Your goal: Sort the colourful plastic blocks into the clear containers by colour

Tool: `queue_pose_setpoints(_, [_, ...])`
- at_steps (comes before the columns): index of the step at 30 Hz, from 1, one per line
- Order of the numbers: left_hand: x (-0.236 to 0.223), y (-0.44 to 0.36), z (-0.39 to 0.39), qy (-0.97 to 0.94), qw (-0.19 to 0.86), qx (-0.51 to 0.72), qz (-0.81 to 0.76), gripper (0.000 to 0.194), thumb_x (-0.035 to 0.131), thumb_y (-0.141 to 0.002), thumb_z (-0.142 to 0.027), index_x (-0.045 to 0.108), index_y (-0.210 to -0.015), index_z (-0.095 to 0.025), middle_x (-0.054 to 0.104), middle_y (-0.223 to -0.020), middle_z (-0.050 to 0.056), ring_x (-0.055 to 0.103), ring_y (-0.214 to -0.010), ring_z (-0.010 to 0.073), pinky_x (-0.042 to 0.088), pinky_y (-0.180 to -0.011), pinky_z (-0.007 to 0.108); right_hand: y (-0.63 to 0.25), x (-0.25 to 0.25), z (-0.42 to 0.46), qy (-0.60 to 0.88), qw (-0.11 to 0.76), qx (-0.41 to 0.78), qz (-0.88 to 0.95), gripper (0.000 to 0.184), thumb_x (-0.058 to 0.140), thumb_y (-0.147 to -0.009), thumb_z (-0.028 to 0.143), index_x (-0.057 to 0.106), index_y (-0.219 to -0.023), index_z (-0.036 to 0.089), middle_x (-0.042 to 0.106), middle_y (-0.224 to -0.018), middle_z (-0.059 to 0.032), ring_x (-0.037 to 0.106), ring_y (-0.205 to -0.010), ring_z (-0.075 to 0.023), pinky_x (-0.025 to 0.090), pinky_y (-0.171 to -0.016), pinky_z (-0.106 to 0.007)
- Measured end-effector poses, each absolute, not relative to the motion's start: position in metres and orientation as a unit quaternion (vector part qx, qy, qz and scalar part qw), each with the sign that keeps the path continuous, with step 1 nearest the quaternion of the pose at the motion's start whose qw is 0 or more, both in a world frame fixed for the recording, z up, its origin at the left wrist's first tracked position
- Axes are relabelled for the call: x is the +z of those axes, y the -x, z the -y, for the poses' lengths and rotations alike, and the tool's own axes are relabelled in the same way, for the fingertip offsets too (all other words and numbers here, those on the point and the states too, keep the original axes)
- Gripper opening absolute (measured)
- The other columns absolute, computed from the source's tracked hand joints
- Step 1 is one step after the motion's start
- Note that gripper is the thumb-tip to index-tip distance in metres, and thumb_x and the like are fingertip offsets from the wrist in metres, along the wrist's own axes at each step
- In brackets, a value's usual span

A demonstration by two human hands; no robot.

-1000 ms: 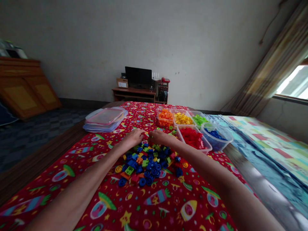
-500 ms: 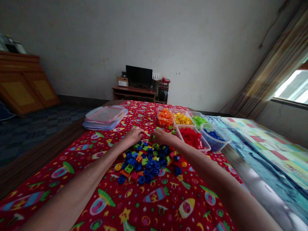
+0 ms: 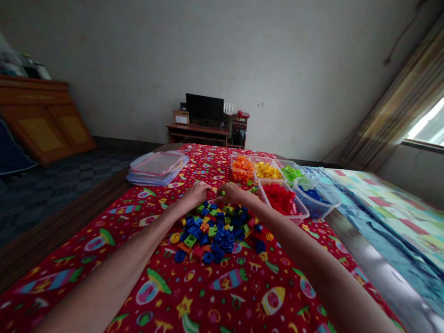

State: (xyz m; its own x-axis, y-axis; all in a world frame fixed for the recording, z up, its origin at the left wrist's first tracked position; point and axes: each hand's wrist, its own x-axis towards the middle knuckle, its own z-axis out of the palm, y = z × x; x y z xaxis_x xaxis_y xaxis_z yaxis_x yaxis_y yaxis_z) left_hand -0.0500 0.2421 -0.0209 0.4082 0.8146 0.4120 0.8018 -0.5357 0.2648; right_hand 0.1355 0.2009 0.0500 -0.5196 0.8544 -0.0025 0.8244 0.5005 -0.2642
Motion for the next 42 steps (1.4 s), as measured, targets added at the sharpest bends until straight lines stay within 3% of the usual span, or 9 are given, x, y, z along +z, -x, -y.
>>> queue_pose_setpoints(3, [-0.022, 0.051, -0.242, -0.844, 0.01, 0.253, -0.474, 0.034, 0.043, -0.077, -0.011, 0.074, -0.092, -0.016, 0.07, -0.088, 0.007, 0.064, -0.081, 0.017, 0.051, -0.077, 0.026, -0.123, 0.054, -0.199, 0.473, 0.011, 0.111, 0.874, 0.02, 0.065, -0.082, 0.029, 0.074, -0.094, 0.016, 0.073, -0.087, -0.0078, 0.066, -0.084, -0.0177, 0.046, -0.072, -0.022])
queue_pose_setpoints(7, [-0.023, 0.051, -0.241, -0.847, 0.008, 0.256, -0.466, 0.032, 0.044, -0.078, -0.013, 0.073, -0.091, -0.015, 0.07, -0.088, 0.008, 0.064, -0.083, 0.0174, 0.051, -0.081, 0.028, -0.123, 0.059, -0.198, 0.479, 0.002, 0.121, 0.87, 0.016, 0.067, -0.079, 0.028, 0.075, -0.09, 0.018, 0.071, -0.078, -0.0043, 0.065, -0.075, -0.0157, 0.046, -0.066, -0.02])
queue_pose_setpoints(13, [-0.022, 0.05, -0.24, -0.839, 0.013, 0.261, -0.478, 0.036, 0.041, -0.079, -0.016, 0.073, -0.095, -0.018, 0.071, -0.095, 0.007, 0.064, -0.091, 0.0185, 0.05, -0.087, 0.029, -0.148, 0.064, -0.194, 0.51, 0.084, 0.123, 0.847, 0.024, 0.069, -0.076, 0.023, 0.072, -0.098, 0.013, 0.07, -0.081, -0.0037, 0.062, -0.073, -0.0123, 0.042, -0.062, -0.017])
queue_pose_setpoints(21, [-0.021, 0.047, -0.238, -0.837, -0.004, 0.243, -0.491, 0.039, 0.038, -0.08, -0.016, 0.073, -0.097, -0.017, 0.07, -0.097, 0.01, 0.064, -0.092, 0.0206, 0.051, -0.084, 0.029, -0.233, 0.092, -0.2, 0.559, 0.179, 0.183, 0.789, 0.016, 0.06, -0.075, 0.017, 0.071, -0.087, 0.014, 0.064, -0.062, 0.0016, 0.06, -0.057, -0.0097, 0.043, -0.053, -0.017])
queue_pose_setpoints(27, [-0.02, 0.045, -0.238, -0.833, -0.006, 0.233, -0.502, 0.038, 0.04, -0.078, -0.013, 0.073, -0.096, -0.017, 0.07, -0.093, 0.009, 0.064, -0.09, 0.0201, 0.051, -0.084, 0.028, -0.326, 0.126, -0.239, 0.681, 0.22, 0.097, 0.692, 0.016, 0.063, -0.075, 0.015, 0.071, -0.089, 0.012, 0.067, -0.063, -0.0025, 0.063, -0.053, -0.01, 0.045, -0.055, -0.017])
queue_pose_setpoints(34, [-0.018, 0.044, -0.233, -0.83, 0.001, 0.252, -0.497, 0.038, 0.038, -0.079, -0.011, 0.072, -0.094, -0.017, 0.068, -0.095, 0.01, 0.064, -0.09, 0.0208, 0.052, -0.084, 0.031, -0.361, 0.143, -0.282, 0.748, 0.205, 0.014, 0.631, 0.022, 0.059, -0.083, 0.014, 0.068, -0.097, 0.0, 0.069, -0.074, -0.0153, 0.063, -0.05, -0.0111, 0.046, -0.062, -0.024])
queue_pose_setpoints(38, [-0.018, 0.045, -0.235, -0.833, 0.007, 0.253, -0.491, 0.037, 0.038, -0.079, -0.011, 0.071, -0.094, -0.018, 0.067, -0.094, 0.009, 0.063, -0.089, 0.0206, 0.052, -0.084, 0.031, -0.362, 0.143, -0.281, 0.741, 0.225, 0.007, 0.633, 0.03, 0.052, -0.089, 0.02, 0.065, -0.109, 0.002, 0.068, -0.076, -0.0139, 0.066, -0.057, -0.0128, 0.048, -0.067, -0.025])
queue_pose_setpoints(42, [-0.026, 0.046, -0.241, -0.832, -0.014, 0.263, -0.487, 0.037, 0.037, -0.079, -0.013, 0.071, -0.094, -0.018, 0.067, -0.093, 0.009, 0.062, -0.089, 0.0204, 0.051, -0.085, 0.031, -0.357, 0.136, -0.266, 0.718, 0.265, 0.043, 0.642, 0.03, 0.051, -0.087, 0.018, 0.067, -0.107, 0.003, 0.069, -0.078, -0.0135, 0.068, -0.063, -0.0149, 0.051, -0.063, -0.024])
